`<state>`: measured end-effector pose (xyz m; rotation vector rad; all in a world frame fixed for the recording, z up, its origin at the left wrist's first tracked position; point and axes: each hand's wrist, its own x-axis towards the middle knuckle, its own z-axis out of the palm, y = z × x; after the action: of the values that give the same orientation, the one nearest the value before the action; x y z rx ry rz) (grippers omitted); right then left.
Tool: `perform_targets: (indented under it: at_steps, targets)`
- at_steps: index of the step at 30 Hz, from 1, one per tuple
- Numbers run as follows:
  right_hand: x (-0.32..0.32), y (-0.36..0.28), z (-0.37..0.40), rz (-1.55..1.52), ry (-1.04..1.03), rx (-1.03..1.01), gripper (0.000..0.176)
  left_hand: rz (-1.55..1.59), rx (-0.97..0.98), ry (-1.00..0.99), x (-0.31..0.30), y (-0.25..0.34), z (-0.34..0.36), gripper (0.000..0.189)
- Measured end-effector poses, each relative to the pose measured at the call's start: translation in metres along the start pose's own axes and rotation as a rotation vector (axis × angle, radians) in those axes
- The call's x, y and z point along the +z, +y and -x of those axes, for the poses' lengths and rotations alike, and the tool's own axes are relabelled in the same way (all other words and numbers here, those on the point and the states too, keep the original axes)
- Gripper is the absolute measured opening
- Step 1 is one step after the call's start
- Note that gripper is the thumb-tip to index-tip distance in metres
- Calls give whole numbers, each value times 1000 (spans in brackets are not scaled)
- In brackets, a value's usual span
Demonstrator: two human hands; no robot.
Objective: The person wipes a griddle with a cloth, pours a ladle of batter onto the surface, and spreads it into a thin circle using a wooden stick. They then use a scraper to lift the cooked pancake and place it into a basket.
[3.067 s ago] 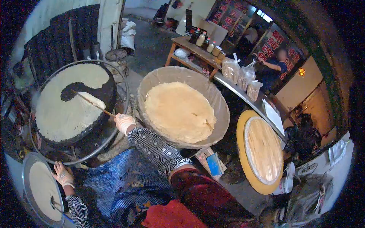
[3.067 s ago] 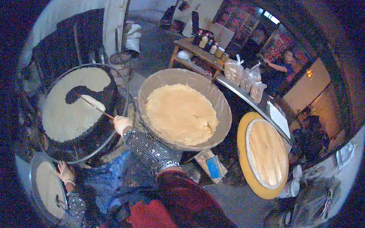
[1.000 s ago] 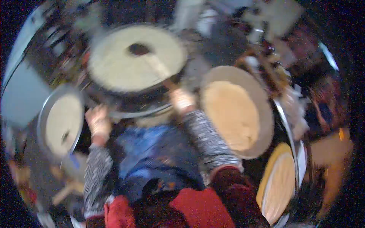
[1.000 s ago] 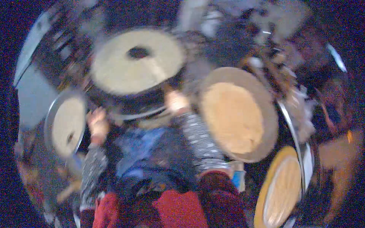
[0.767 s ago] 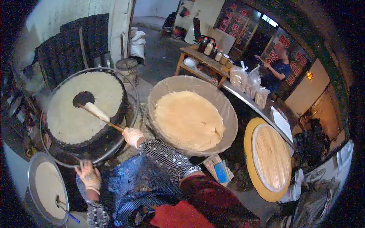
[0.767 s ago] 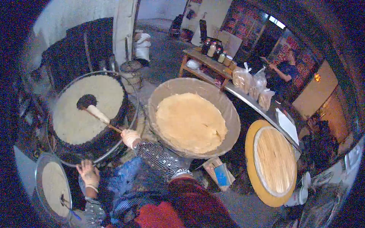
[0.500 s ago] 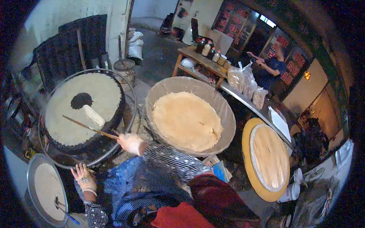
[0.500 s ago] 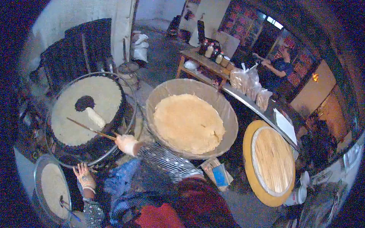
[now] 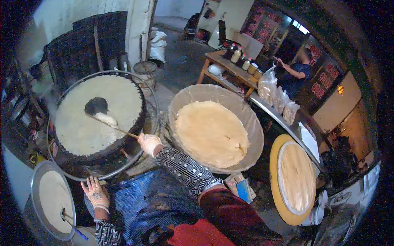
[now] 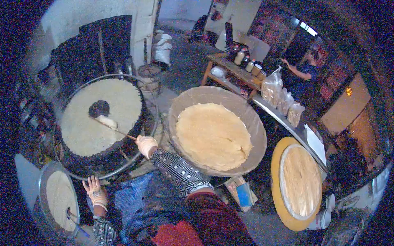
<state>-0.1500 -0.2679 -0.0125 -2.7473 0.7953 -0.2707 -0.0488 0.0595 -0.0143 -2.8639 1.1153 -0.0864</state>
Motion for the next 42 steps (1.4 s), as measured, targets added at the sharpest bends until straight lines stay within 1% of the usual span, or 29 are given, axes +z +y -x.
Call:
perform_targets:
  at_steps: [4, 7, 8, 9, 10, 11, 12, 13, 14, 15, 16, 17, 20, 22, 24, 25, 26, 27, 28, 29, 30, 31, 32, 34, 36, 38, 39, 41, 42]
  targets:
    - [-15, -36, -10, 7, -58, -25, 28, 12, -27, -39, -3, -18, -11, 53]
    - [-13, -16, 5, 4, -49, -181, 26, -9, -38, -79, -9, -29, -16, 50]
    - [-3, -2, 8, -8, -20, -218, 25, 11, -9, 11, -6, -35, -17, 50]
    - [-5, 0, -1, 190, -76, -161, 21, 54, 13, 71, 8, -48, -22, 49]
    - [-1, 9, -13, 262, 105, -291, 16, 69, 16, 56, -12, -46, -29, 50]
    - [11, 10, -21, 451, 188, -302, 16, 39, 19, 63, -19, -53, -30, 52]
    - [8, 2, -28, 305, 297, -399, 18, 5, 44, 104, -5, -69, -36, 52]
    - [0, -19, -30, 334, 209, -410, 20, 19, 14, 145, 9, -81, -38, 52]
    - [-13, -42, -34, 114, -103, -160, 22, 67, -35, 103, 12, -88, -42, 50]
    - [-11, -44, -37, -3, -235, -56, 28, 8, -57, 72, 23, -99, -46, 49]
    - [-18, -60, -28, 14, -206, -61, 31, 15, -93, 9, 26, -108, -49, 51]
    - [-10, -44, -18, 93, -128, -112, 30, -22, -129, 3, 13, -108, -47, 52]
    - [-28, -24, -27, 81, -194, 103, 29, -44, -199, -59, -7, -106, -49, 53]
    - [-34, -24, -28, 222, -199, 25, 48, -90, -226, -30, -1, -112, -50, 55]
    - [-25, -17, -15, 135, -164, -30, 39, -86, -297, -7, 2, -105, -49, 57]
    - [-12, -9, -2, 142, -84, -167, 34, -61, -307, -60, -1, -94, -46, 58]
    - [-5, -6, 3, 130, 25, -311, 29, 19, -288, 3, -14, -81, -47, 55]
    - [-18, -20, 12, 217, -103, -268, 24, 67, -201, 126, -31, -60, -44, 48]
    - [-10, -5, 9, 216, -110, -276, 24, 97, -129, 207, -28, -35, -41, 41]
    - [4, 20, 3, 261, -39, -213, 25, 95, -96, 144, -36, -5, -35, 40]
    - [13, 36, -4, 303, 41, -160, 25, 132, -16, 91, -34, 17, -26, 41]
    - [-9, 29, -12, 320, -20, -47, 24, 209, 51, 25, -37, 35, -16, 50]
    - [-13, 30, -16, 359, 117, -163, 24, 193, 44, 111, -22, 49, -5, 58]
    - [-21, 23, -12, 354, 122, -271, 26, 14, 28, 151, -5, 49, -2, 61]
    - [-39, 6, 12, 318, 19, -325, 26, 84, 8, 129, -18, 42, 0, 49]
    - [-30, 12, 24, 284, -84, -371, 27, 25, -11, 83, -16, 38, -4, 48]
    - [-15, 31, 21, 65, -33, -278, 29, 6, -19, 50, -15, 35, -5, 47]
    - [-7, 57, -2, 65, 52, -169, 31, -50, -27, -7, -17, 25, -11, 46]
    - [-11, 60, -11, 284, 74, -161, 30, -81, -28, -35, -15, 20, -13, 46]
